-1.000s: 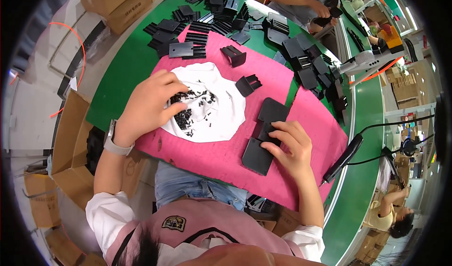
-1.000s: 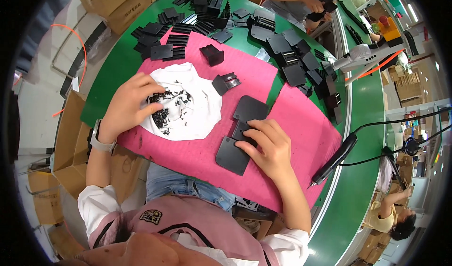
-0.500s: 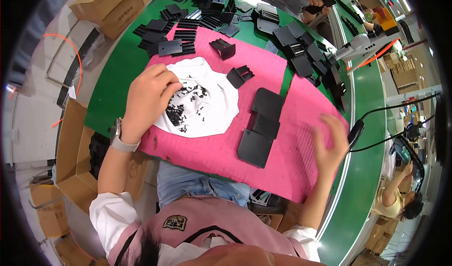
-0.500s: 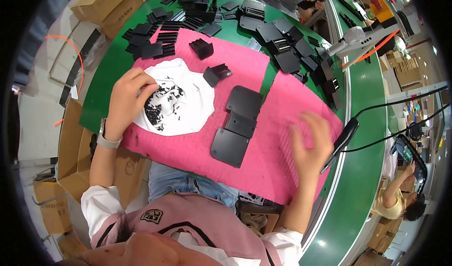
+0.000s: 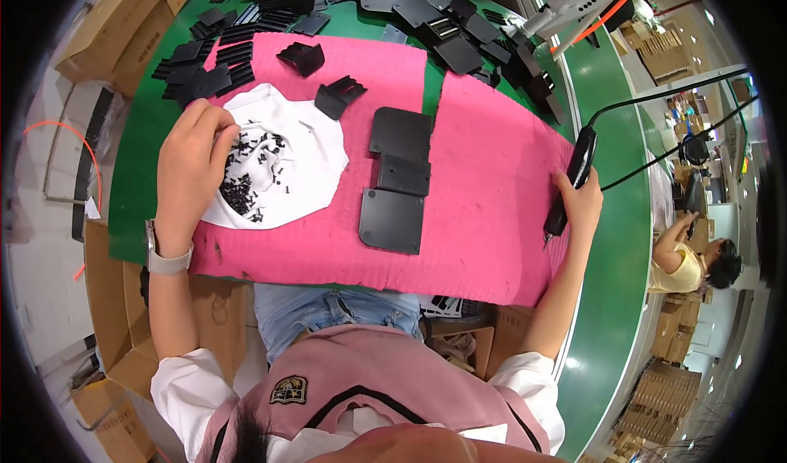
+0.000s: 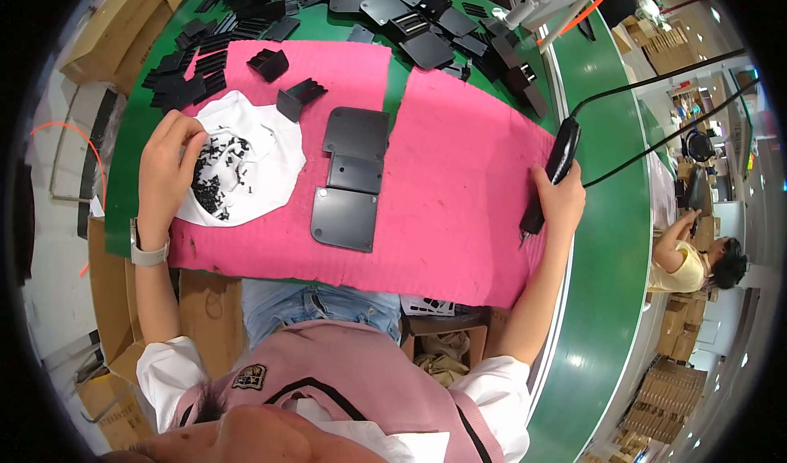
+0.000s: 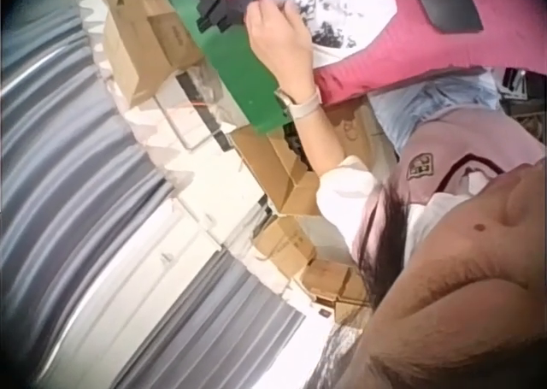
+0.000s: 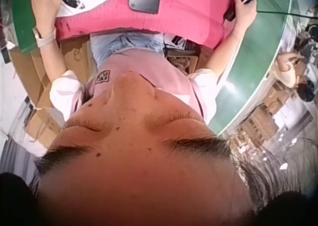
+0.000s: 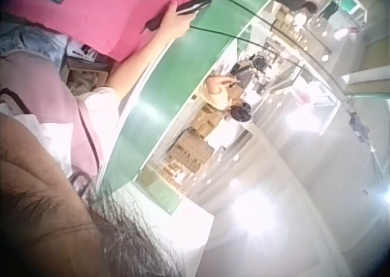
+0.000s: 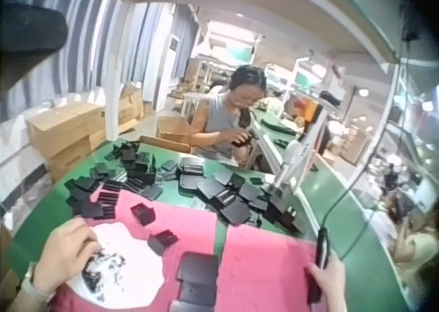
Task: Attaching small plastic clips to a base plate using an electric screwdriver on a factory assembly line.
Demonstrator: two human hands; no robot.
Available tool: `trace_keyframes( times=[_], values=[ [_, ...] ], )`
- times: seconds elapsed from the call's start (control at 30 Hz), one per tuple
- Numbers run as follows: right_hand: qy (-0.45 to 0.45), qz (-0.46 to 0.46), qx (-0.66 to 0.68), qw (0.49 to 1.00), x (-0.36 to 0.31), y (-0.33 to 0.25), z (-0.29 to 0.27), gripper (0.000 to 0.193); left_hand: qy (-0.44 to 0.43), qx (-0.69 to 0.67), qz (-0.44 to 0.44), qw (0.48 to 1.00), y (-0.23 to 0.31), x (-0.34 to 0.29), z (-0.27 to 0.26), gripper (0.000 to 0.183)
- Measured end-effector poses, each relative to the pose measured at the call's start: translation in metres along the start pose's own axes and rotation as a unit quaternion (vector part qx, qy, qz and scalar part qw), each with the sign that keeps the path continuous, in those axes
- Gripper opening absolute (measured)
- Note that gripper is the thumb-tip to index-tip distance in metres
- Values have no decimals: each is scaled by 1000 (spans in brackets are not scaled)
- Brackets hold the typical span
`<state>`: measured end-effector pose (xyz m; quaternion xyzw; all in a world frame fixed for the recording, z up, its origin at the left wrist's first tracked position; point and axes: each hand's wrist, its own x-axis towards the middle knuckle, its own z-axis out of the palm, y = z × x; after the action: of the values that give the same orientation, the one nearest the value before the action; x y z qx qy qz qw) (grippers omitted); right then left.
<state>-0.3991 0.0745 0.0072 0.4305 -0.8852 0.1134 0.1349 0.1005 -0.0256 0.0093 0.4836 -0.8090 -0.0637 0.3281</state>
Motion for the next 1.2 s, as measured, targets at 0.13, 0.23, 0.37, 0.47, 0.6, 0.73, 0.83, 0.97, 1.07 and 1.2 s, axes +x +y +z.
trace_keyframes(
  times=[0.13,0.23,0.37,0.47,0.6,0.73,0.83,0.97,1.07,1.2],
  values=[
    [-50,-29,227,972,16,-8,-12,50,8,-60,-24,998,3,4,1,7],
    [-206,-50,605,767,13,-54,-58,47,-17,-227,-59,972,9,7,11,8],
    [-249,-205,755,571,-4,-132,-103,54,-130,-491,-124,853,44,25,23,13],
    [-279,-293,751,522,-10,-171,-121,54,-191,-567,-117,793,77,39,37,16],
    [-271,-318,792,445,-26,-188,-132,31,-203,-672,-163,694,99,40,53,18],
    [-224,-362,821,380,-25,-186,-115,34,-188,-711,-179,653,102,33,59,17],
    [-198,-387,836,335,-25,-186,-107,48,-195,-729,-179,631,99,31,62,16],
    [-212,-357,860,298,-30,-187,-113,44,-207,-738,-166,621,95,29,66,16],
    [-217,-357,843,337,-32,-186,-113,42,-209,-722,-184,634,95,28,64,15],
    [-222,-396,813,363,-25,-186,-103,40,-216,-678,-197,675,98,27,60,14]
  ],
)
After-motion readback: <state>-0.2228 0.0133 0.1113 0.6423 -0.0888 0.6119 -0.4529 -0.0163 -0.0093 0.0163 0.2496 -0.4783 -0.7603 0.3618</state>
